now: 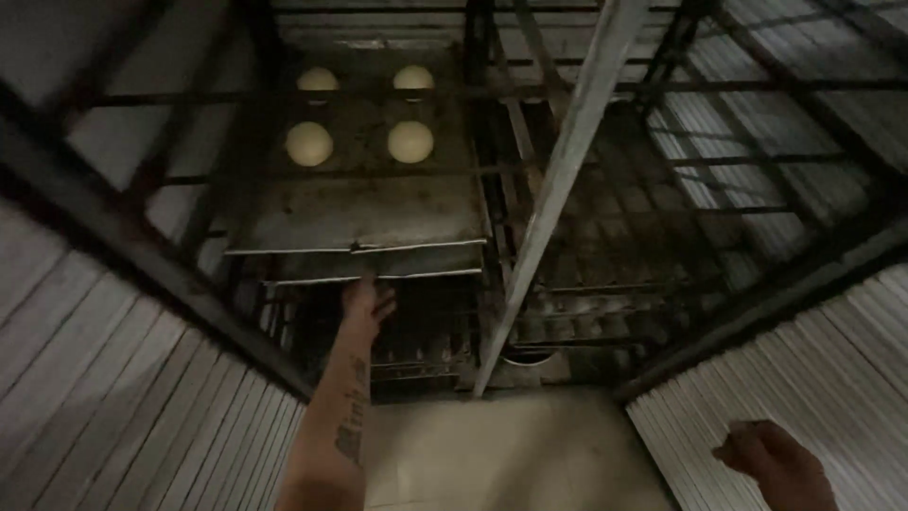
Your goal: Moving bread trays, frying donuts, and decorating pastries in a bakery.
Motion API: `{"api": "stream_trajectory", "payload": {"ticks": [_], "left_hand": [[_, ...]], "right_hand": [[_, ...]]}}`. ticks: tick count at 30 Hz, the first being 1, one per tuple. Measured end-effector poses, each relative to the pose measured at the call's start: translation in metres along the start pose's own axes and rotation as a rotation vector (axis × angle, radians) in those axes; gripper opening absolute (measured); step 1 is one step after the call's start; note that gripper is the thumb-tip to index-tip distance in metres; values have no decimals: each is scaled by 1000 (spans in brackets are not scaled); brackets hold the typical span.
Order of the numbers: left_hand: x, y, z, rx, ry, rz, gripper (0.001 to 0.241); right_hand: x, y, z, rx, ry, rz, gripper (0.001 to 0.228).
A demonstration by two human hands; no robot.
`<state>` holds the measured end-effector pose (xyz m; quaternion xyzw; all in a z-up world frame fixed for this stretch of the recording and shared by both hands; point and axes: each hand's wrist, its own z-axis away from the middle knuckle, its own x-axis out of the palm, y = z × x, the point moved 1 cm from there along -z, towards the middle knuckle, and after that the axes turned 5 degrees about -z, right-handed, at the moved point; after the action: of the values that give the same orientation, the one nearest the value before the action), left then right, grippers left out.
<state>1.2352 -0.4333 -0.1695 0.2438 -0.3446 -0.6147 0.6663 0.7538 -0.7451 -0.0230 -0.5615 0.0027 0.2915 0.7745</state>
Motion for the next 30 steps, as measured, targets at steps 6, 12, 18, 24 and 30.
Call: {"api": "stream_trajectory", "payload": {"ticks": [6, 12, 18, 24, 30], "left_hand": [[6, -22, -66, 30, -52, 280, 36], [-6, -37, -48, 34, -164, 429, 39], [-22, -77, -51, 96, -327, 607, 63], [-39, -105, -25, 106, -351, 649, 65], [-65, -142, 42, 90, -307, 708, 39]], "right_hand": [[-27, 47, -26, -91, 43, -75, 27], [-26, 42, -47, -145, -59, 28, 32], [-4, 16, -15, 14, -68, 145, 42], [-45, 63, -44, -108, -111, 56, 35], [-81, 110, -97, -230, -264, 30, 27]]}}
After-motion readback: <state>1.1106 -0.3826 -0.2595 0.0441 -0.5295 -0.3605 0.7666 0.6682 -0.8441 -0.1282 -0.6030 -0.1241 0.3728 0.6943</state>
